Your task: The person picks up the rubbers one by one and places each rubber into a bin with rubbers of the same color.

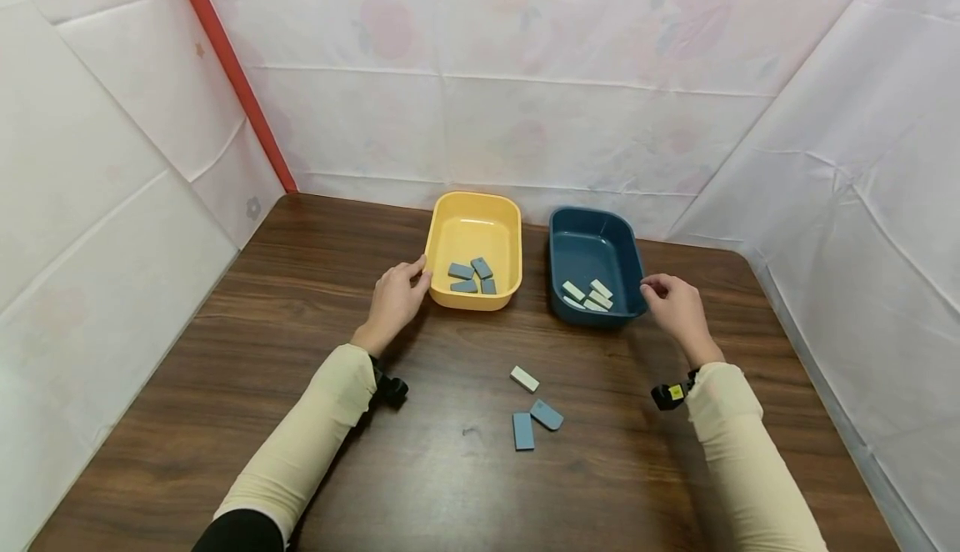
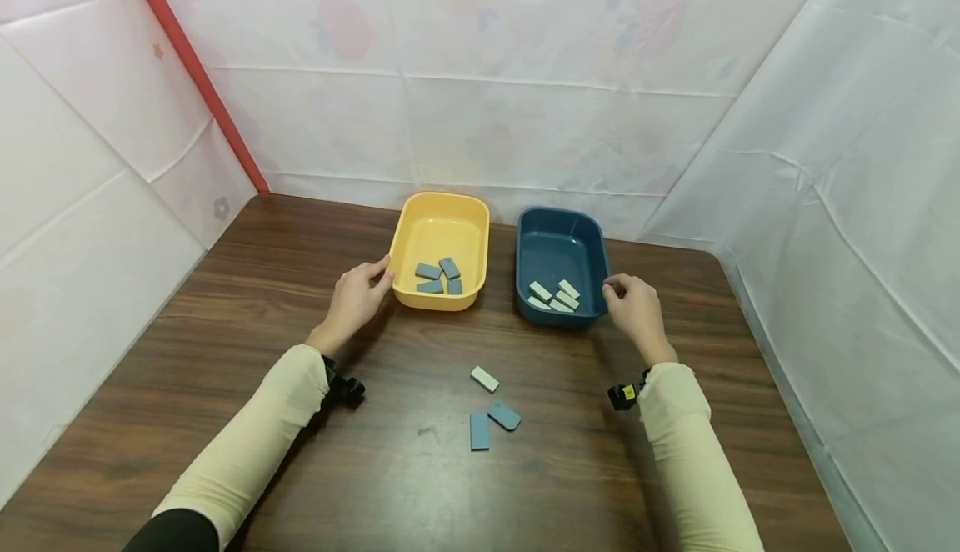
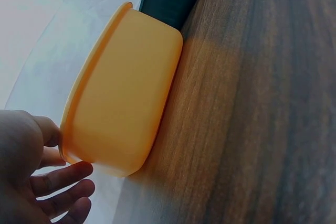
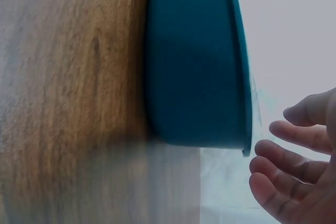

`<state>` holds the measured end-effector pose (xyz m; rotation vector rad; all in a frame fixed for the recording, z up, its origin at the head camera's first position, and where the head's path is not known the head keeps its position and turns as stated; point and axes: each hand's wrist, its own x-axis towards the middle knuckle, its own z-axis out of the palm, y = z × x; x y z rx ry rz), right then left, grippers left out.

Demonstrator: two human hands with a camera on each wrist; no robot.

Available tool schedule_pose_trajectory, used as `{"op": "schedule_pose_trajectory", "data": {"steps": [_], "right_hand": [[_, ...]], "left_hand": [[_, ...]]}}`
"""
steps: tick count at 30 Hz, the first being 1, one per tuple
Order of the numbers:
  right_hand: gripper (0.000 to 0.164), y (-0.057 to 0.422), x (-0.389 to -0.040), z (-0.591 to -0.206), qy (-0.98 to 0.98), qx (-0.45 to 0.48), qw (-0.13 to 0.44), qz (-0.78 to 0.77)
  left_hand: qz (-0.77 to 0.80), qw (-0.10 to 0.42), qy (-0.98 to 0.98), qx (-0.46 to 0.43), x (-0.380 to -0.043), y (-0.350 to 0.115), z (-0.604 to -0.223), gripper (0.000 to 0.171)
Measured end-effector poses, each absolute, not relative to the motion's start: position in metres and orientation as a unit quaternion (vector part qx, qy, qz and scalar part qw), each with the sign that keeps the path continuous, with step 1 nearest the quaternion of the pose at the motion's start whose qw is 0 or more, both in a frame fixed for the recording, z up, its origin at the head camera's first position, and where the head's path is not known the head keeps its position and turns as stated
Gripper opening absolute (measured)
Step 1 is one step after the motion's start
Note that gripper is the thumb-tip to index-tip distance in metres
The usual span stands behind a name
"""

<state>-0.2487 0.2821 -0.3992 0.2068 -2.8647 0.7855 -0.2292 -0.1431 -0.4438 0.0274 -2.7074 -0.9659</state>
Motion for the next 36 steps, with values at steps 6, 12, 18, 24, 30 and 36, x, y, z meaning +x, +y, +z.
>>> {"op": "schedule_pose_trajectory", "data": {"steps": [6, 12, 18, 24, 30, 36], "right_hand": [[0.033, 0.288, -0.248, -0.403, -0.959, 0.037, 0.084, 0.269], [0.038, 0.294, -0.247, -0.408, -0.963, 0.008, 0.065, 0.261], [0.046, 0.298, -0.244, -0.413, -0.966, 0.005, 0.029, 0.257], [0.048, 0.300, -0.245, -0.420, -0.962, 0.004, 0.016, 0.272], [0.050, 0.299, -0.246, -0.425, -0.956, -0.003, 0.009, 0.292], [0.045, 0.296, -0.245, -0.425, -0.951, -0.009, 0.012, 0.309]], "left_hand": [[-0.334, 0.129, -0.934, 0.011, -0.230, -0.144, -0.445, 0.043], [-0.331, 0.131, -0.934, 0.012, -0.230, -0.144, -0.444, 0.042], [-0.326, 0.131, -0.936, 0.011, -0.231, -0.144, -0.443, 0.043], [-0.324, 0.131, -0.937, 0.010, -0.231, -0.143, -0.444, 0.043], [-0.326, 0.127, -0.937, 0.011, -0.231, -0.144, -0.444, 0.043], [-0.332, 0.123, -0.935, 0.013, -0.231, -0.144, -0.443, 0.043]]}}
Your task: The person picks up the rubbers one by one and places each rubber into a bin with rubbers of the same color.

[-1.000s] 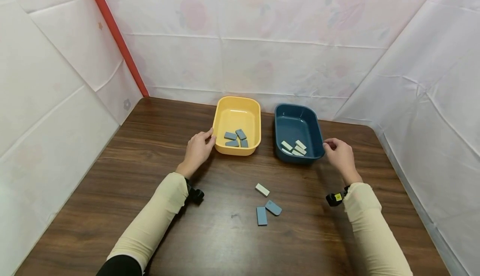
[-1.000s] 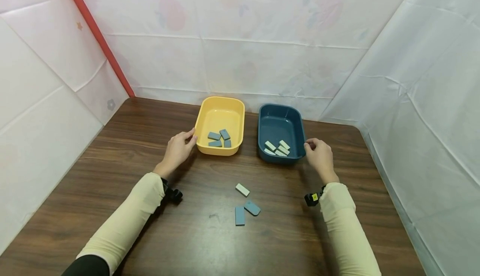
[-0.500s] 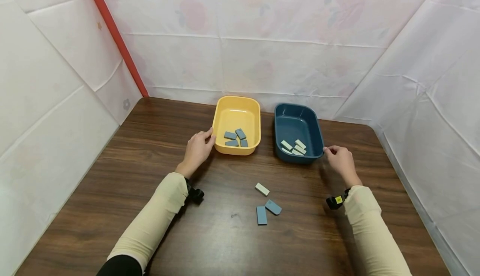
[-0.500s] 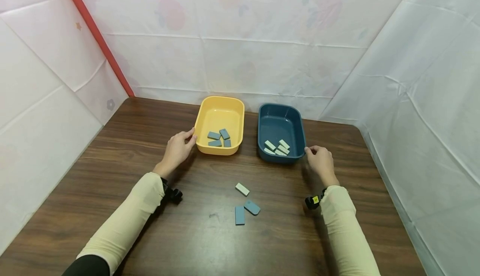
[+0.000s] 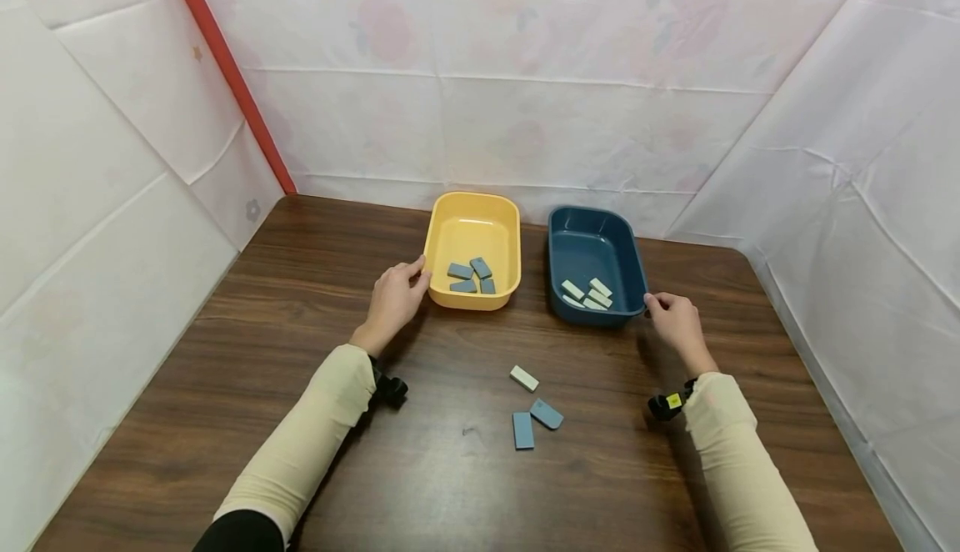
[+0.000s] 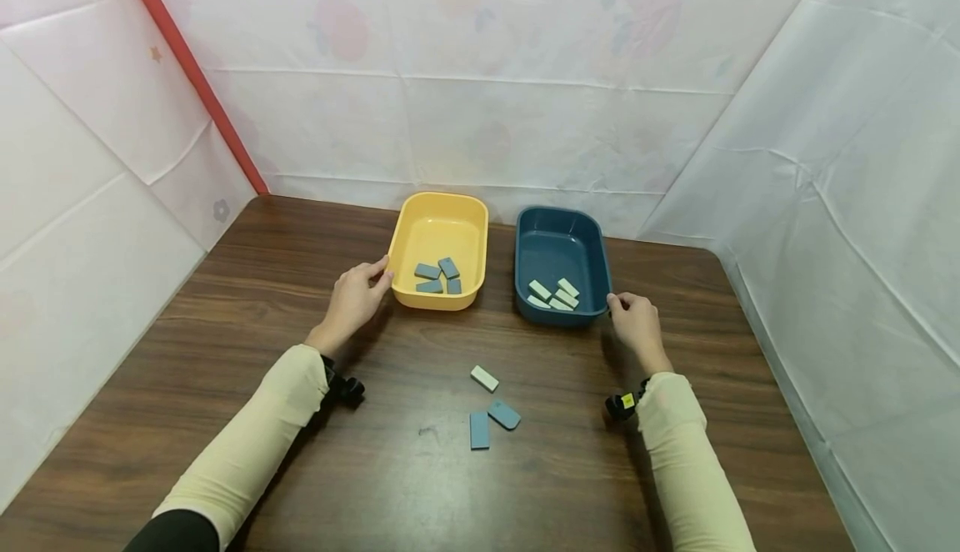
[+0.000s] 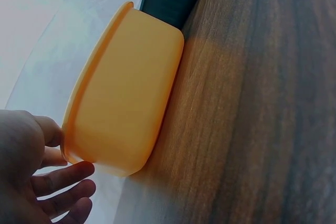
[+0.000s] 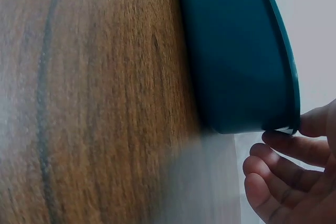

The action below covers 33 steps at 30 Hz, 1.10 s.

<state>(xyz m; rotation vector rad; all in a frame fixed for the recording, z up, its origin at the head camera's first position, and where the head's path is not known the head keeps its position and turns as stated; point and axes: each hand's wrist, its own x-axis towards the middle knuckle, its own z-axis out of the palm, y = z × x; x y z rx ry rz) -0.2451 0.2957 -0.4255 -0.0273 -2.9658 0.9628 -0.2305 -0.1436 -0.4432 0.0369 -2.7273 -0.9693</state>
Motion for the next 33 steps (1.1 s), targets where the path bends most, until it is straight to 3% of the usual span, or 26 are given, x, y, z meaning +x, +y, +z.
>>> {"op": "schedule_pose_trajectory", "data": {"steps": [15, 26, 33], "right_hand": [[0.046, 0.293, -0.243, -0.429, -0.945, -0.022, 0.008, 0.327], [0.046, 0.292, -0.244, -0.432, -0.947, -0.019, 0.014, 0.320], [0.048, 0.293, -0.244, -0.431, -0.946, -0.024, 0.009, 0.322]], "left_hand": [[-0.330, 0.151, -0.932, 0.013, -0.230, -0.142, -0.443, 0.041], [-0.314, 0.211, -0.925, -0.020, -0.225, -0.137, -0.437, 0.031], [-0.316, 0.201, -0.927, -0.030, -0.223, -0.133, -0.434, 0.028]]}}
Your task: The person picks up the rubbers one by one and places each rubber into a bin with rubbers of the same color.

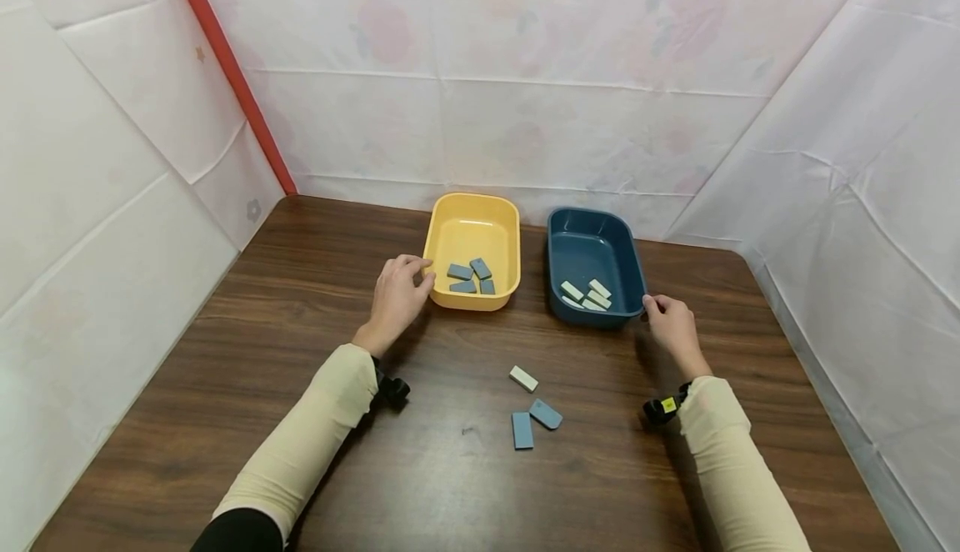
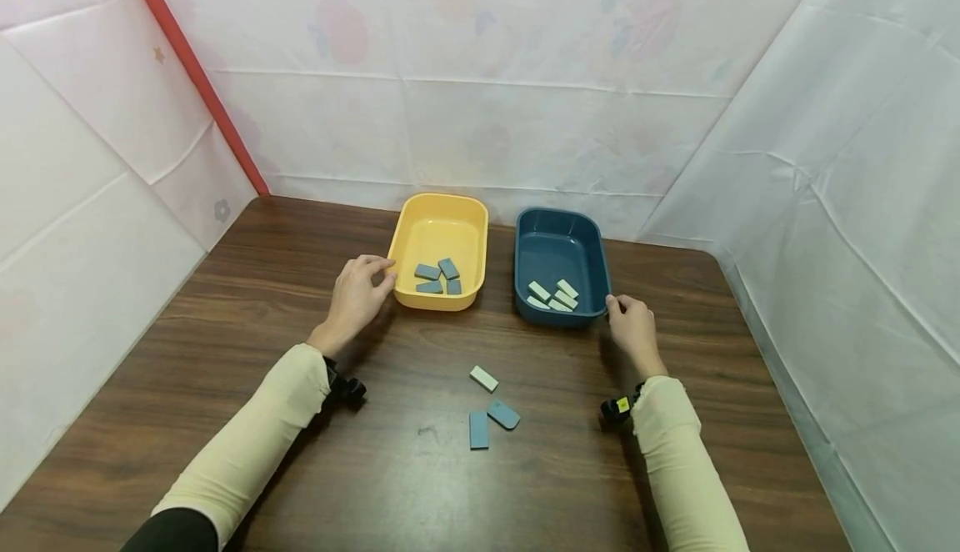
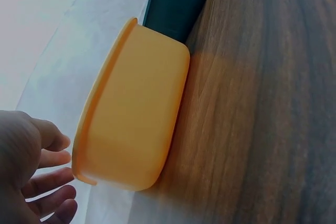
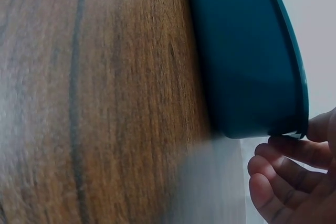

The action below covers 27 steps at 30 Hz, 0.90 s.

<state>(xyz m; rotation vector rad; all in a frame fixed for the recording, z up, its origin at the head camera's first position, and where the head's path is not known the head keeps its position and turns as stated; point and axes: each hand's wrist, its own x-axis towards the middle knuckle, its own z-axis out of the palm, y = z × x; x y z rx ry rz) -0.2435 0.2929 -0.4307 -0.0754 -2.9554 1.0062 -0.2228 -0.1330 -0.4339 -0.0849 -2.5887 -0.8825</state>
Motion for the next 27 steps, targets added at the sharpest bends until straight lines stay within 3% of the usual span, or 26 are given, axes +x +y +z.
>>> {"op": "schedule_pose_trajectory", "data": {"steps": [9, 13, 17, 27], "right_hand": [[0.049, 0.292, -0.243, -0.431, -0.946, -0.027, 0.010, 0.321], [0.048, 0.292, -0.242, -0.430, -0.947, -0.026, 0.012, 0.320], [0.048, 0.291, -0.242, -0.429, -0.947, -0.025, 0.013, 0.319], [0.047, 0.291, -0.242, -0.429, -0.949, -0.024, 0.013, 0.315]], "left_hand": [[-0.306, 0.233, -0.917, -0.103, -0.208, -0.113, -0.428, 0.023], [-0.291, 0.223, -0.919, -0.142, -0.199, -0.100, -0.422, 0.023], [-0.278, 0.196, -0.923, -0.179, -0.190, -0.087, -0.419, 0.024], [-0.245, 0.064, -0.927, -0.277, -0.163, -0.057, -0.422, 0.032]]}}
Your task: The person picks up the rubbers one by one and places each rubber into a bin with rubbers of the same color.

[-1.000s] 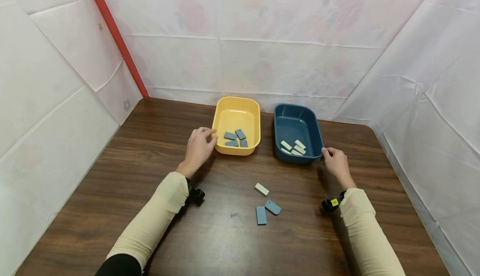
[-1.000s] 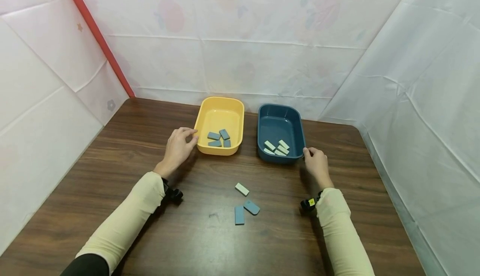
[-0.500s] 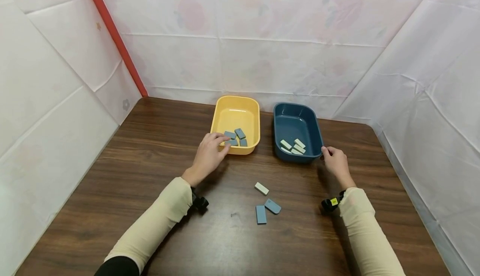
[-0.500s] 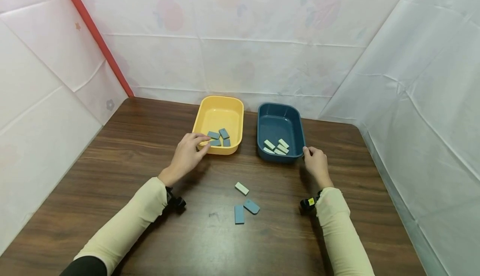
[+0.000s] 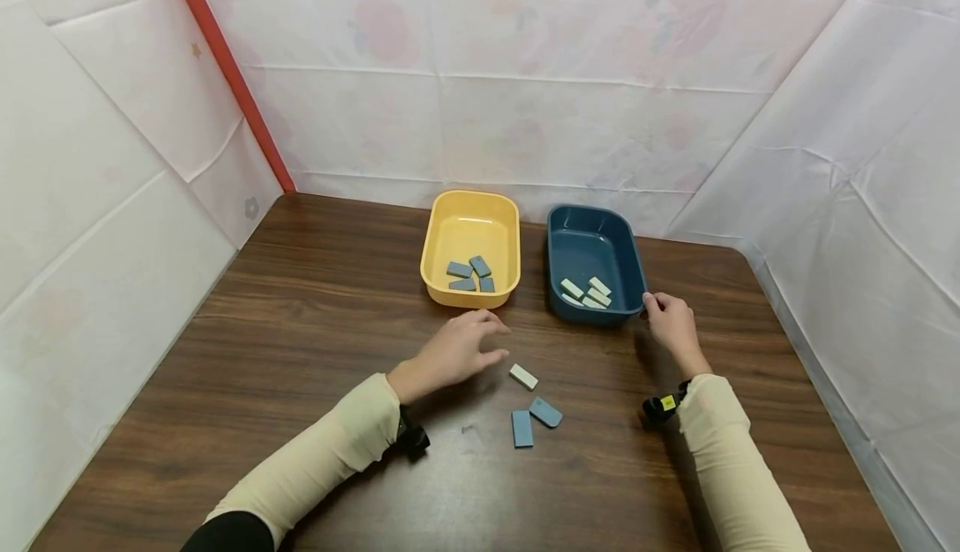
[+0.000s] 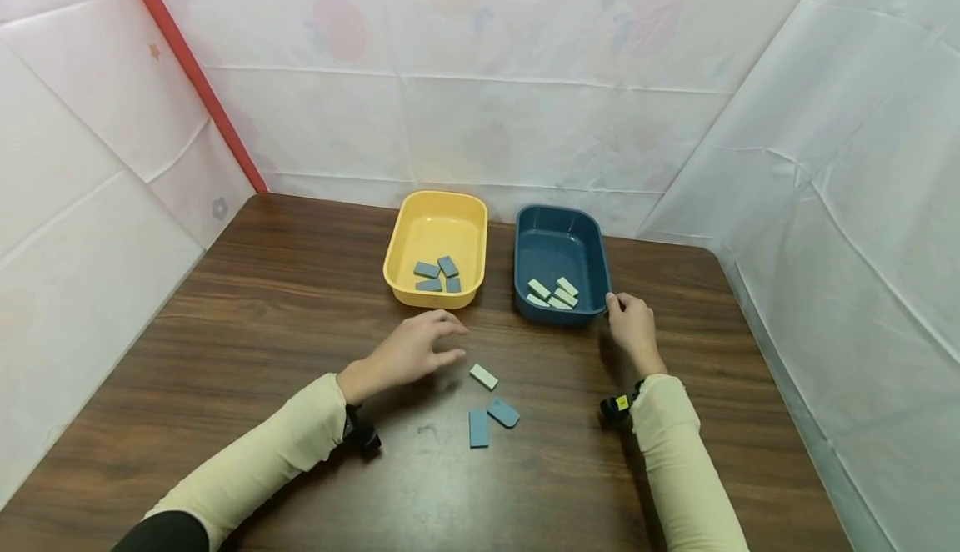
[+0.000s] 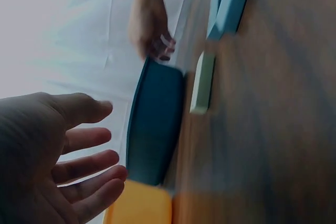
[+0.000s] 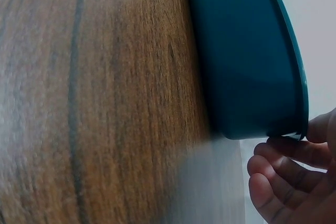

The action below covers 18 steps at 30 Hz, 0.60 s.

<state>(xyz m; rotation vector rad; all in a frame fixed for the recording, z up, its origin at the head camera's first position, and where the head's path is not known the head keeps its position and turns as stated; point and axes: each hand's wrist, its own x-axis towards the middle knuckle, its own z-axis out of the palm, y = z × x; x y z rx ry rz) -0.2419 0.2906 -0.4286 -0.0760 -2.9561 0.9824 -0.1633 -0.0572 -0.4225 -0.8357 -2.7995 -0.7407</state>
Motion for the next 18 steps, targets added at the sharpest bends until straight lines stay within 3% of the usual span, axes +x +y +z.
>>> {"op": "schedule_pose_trajectory", "data": {"steps": [18], "right_hand": [[0.045, 0.291, -0.244, -0.429, -0.951, -0.024, 0.019, 0.308]], "left_hand": [[-0.187, -0.032, -0.902, -0.388, -0.124, -0.030, -0.430, 0.042]]}}
